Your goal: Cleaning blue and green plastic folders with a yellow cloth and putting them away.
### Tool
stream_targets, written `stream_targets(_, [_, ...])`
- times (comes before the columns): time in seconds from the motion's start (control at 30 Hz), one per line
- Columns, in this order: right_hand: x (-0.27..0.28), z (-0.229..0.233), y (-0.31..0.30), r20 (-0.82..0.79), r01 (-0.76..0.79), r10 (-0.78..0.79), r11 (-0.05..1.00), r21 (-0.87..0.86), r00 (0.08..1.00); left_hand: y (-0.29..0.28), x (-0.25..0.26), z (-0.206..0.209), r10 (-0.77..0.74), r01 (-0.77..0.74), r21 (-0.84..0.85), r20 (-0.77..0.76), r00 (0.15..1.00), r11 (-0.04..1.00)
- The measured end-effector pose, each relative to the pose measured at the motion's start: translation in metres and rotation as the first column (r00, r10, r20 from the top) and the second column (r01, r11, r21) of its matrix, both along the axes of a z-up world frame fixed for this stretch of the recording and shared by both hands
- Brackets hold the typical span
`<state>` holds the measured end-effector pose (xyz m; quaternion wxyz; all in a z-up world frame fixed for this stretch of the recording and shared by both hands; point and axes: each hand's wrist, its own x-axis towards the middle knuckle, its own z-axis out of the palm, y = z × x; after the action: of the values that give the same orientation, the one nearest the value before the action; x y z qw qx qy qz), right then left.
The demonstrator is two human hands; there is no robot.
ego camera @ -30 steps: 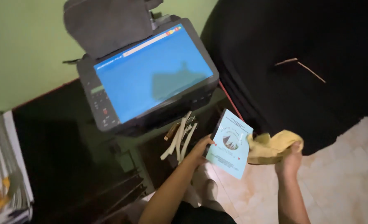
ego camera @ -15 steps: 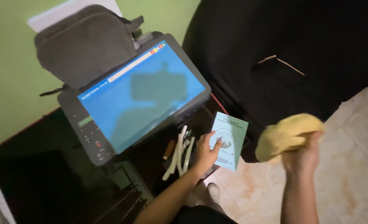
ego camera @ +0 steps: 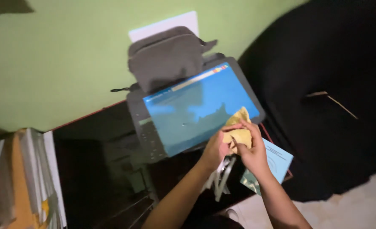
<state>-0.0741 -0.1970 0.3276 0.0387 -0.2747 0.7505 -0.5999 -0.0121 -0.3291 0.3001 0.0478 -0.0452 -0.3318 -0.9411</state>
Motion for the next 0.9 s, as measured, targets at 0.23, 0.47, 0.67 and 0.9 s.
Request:
stream_targets(0.23, [-0.049,-0.032,-0.060,-0.213,0.092,-0.087,0.996,0.017,0.973,-0.129,0.017,0.002,0.735,-0.371,-0.927,-0.210,0.645,0.061])
stream_targets(0.47, [-0.054,-0.063,-0.087,-0.368,0.249,-0.067,0.845,0.474,0.928,-0.221,0.012,-0.054,0.748,0.014,-0.896,-0.362,0.556,-0.445])
stream_targets(0.67, [-0.055,-0.089,-0.078,-0.410,0.314,-0.091,0.794,0.521,0.908,-0.242,-0.013,-0.060,0.633,0.095,-0.844,-0.317,0.707,-0.528])
stream_targets(0.9, [-0.060,-0.091,-0.058,-0.395,0.243,-0.119,0.928,0.281,0.911,-0.253,0.010,-0.035,0.642,0.205,-0.909,-0.084,0.762,-0.363])
